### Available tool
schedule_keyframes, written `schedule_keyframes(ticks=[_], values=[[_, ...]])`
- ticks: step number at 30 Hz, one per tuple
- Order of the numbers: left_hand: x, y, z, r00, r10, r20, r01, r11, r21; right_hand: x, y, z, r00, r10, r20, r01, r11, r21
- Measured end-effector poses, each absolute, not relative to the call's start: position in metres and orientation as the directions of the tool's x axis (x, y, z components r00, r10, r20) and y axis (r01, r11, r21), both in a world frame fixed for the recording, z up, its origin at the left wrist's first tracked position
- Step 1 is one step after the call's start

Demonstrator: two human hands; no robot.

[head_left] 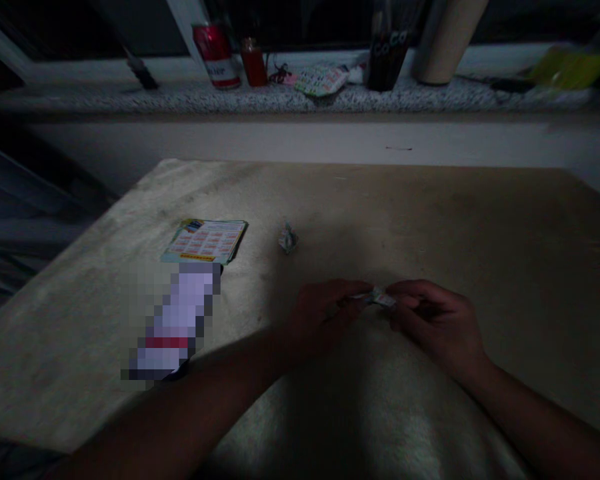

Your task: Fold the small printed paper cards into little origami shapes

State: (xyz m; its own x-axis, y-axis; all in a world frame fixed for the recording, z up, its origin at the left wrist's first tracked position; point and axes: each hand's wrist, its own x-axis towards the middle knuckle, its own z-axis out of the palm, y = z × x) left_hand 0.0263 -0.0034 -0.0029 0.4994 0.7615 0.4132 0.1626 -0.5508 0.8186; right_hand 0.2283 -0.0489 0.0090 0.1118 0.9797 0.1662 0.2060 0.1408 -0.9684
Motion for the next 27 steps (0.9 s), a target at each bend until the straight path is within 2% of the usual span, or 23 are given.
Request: schedule_keyframes(ticks=[6, 13, 20, 27], values=[[0.023, -0.004, -0.006, 0.509, 0.753, 0.417, 0.129, -0.545, 0.828, 0.231, -0.049, 0.012, 0.059, 0.982, 0.178, 0.168, 0.166, -0.972], [0.023, 0.002, -0.001, 0.488, 0.638, 0.596, -0.026, -0.672, 0.74, 0.235, -0.05, 0.01, 0.056, 0.961, 0.272, 0.182, 0.258, -0.949], [0.022, 0.002, -0.001, 0.481, 0.632, 0.607, -0.036, -0.678, 0.734, 0.24, -0.051, 0.008, -0.014, 0.929, 0.371, 0.202, 0.366, -0.908], [0.022, 0.002, -0.001, 0.482, 0.625, 0.614, -0.045, -0.682, 0.73, 0.241, -0.052, 0.011, -0.025, 0.908, 0.419, 0.27, 0.41, -0.871]])
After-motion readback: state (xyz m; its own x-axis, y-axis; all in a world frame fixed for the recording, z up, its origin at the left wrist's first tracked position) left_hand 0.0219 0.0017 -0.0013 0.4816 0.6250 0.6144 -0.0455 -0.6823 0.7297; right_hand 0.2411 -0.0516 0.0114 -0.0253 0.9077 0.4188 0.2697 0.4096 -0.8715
